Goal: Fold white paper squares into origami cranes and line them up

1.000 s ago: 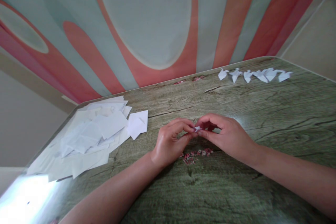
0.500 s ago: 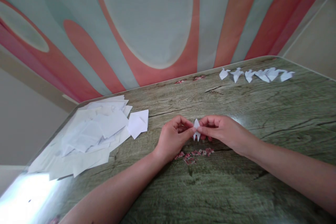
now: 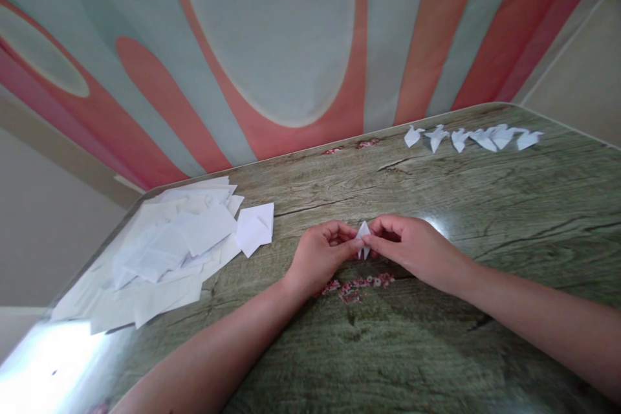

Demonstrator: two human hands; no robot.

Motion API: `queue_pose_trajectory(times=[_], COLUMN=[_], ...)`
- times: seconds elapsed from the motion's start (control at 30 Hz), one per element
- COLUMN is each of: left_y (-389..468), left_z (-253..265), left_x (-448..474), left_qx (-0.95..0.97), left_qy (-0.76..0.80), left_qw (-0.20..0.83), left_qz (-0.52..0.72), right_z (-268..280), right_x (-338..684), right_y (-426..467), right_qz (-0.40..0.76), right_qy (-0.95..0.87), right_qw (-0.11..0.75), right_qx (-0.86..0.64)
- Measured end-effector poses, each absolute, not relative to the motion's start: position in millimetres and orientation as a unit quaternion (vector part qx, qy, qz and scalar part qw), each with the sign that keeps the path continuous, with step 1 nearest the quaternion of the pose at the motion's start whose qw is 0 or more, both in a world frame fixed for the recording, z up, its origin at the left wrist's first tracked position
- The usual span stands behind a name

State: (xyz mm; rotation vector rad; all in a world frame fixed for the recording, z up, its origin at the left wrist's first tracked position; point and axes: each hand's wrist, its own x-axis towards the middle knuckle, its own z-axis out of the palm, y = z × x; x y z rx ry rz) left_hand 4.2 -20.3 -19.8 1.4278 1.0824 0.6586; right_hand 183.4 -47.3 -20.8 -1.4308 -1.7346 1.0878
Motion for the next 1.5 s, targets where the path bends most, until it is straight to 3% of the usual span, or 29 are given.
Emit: queue_pose_trajectory(times=[0.27,0.67,0.9,1.27,1.5], left_y=[-19.1,-20.9,-25.6,-23.0,-23.8], left_z=[-17.4,-18.7,-19.5,-19.9,-18.6], left_x=[4.0,5.4,6.4,7.0,7.8], left_qx=[0.627,0.618,0.658,0.601,0.625], left_qy=[0.486,0.465,0.473,0.460,0.467], left_qw=[0.532,0.578,0.522,0.587,0.548], left_qz=[0.298,0.263,0.267,0.288,0.301], right_z=[-23.9,-20.9,-23.5,-22.3,-21.8], right_x=[184.0,183.4,181.2,183.8,179.9], right_y=[-46.5,-49.8,-50.0,-47.8,-51.8], right_qz=[0.405,0.366,0.361,0.402,0.342], right_qy=[-0.674,-0.666,-0.679,-0.664,-0.696], right_qw=[0.312,0.324,0.322,0.327,0.320], right_qx=[-0.534,-0.563,-0.552,-0.540,-0.544])
